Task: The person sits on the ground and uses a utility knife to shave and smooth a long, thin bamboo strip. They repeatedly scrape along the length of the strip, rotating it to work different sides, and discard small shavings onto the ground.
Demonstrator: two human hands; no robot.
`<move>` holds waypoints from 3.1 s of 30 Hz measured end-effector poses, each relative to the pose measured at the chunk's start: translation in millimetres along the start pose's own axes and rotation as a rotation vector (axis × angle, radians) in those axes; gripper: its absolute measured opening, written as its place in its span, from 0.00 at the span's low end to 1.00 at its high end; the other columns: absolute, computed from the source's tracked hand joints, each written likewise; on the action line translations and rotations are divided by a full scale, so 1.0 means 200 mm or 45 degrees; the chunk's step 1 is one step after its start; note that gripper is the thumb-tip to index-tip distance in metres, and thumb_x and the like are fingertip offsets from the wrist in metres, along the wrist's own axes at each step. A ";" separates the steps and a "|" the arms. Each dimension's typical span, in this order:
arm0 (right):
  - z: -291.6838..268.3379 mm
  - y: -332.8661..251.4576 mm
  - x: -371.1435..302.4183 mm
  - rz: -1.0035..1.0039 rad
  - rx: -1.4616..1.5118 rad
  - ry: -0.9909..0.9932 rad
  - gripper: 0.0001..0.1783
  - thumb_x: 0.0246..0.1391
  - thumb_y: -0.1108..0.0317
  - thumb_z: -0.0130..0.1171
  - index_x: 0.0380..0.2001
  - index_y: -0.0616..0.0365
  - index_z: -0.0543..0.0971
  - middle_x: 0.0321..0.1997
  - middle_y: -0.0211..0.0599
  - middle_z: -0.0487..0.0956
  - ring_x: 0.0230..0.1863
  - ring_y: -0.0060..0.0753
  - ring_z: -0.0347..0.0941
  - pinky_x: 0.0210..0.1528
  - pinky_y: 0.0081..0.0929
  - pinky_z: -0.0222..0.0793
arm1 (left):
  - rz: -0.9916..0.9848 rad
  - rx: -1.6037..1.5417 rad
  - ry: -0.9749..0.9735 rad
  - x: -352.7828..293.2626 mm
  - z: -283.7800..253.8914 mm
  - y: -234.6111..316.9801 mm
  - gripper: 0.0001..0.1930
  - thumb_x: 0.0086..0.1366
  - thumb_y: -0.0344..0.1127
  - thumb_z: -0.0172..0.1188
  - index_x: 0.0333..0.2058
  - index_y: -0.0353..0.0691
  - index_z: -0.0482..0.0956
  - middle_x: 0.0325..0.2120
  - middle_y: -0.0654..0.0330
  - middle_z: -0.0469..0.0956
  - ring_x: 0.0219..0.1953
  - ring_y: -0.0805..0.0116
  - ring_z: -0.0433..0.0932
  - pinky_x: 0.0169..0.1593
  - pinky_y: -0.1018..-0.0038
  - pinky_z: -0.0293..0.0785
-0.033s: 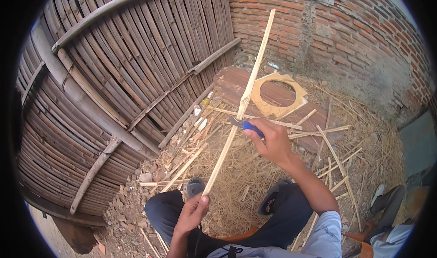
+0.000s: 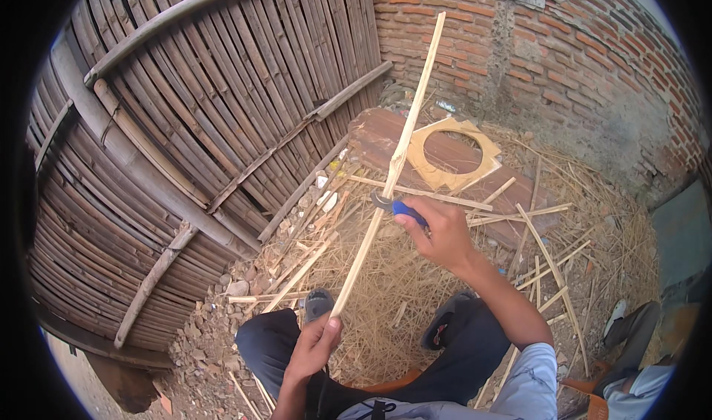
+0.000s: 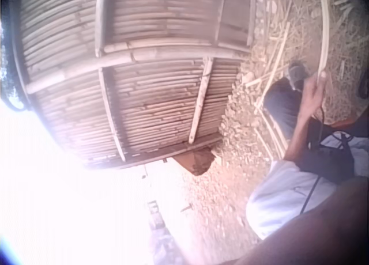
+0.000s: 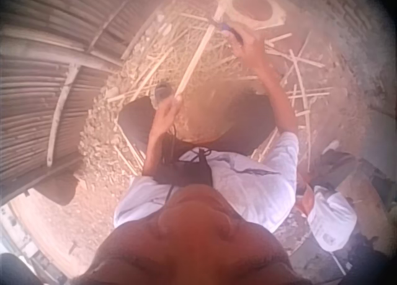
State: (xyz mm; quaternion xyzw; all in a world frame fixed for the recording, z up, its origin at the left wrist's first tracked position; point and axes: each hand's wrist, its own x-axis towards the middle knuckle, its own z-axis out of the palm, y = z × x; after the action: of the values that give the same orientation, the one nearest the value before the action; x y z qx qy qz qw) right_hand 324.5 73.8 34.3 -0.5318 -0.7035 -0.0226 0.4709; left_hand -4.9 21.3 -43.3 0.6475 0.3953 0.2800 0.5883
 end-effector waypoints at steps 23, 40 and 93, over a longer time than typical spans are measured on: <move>0.11 -0.10 -0.02 -0.027 0.066 0.038 0.16 0.63 0.58 0.71 0.41 0.62 0.87 0.31 0.45 0.87 0.25 0.45 0.84 0.28 0.36 0.77 | -0.041 0.256 -0.037 0.03 0.02 0.16 0.30 0.86 0.50 0.37 0.28 0.31 0.69 0.18 0.54 0.66 0.22 0.58 0.65 0.32 0.59 0.66; 0.03 0.13 0.08 -0.010 -0.314 0.147 0.19 0.65 0.54 0.69 0.42 0.61 0.88 0.35 0.44 0.89 0.29 0.43 0.86 0.31 0.35 0.80 | -0.059 0.354 0.004 -0.05 -0.06 0.04 0.29 0.85 0.53 0.43 0.30 0.34 0.72 0.17 0.63 0.67 0.22 0.74 0.65 0.28 0.69 0.64; -0.15 0.19 0.03 0.761 0.821 -0.285 0.09 0.66 0.64 0.64 0.38 0.59 0.83 0.29 0.16 0.72 0.32 0.14 0.64 0.35 0.23 0.59 | -0.058 0.236 0.001 -0.07 -0.17 0.05 0.20 0.80 0.47 0.57 0.39 0.34 0.83 0.15 0.65 0.66 0.21 0.76 0.64 0.27 0.69 0.63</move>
State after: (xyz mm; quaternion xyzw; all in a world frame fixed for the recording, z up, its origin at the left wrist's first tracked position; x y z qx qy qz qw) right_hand 372.5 79.0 37.5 -0.5367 -0.5368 0.3923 0.5195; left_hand -37.9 28.5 -26.9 0.6897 0.4345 0.2291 0.5320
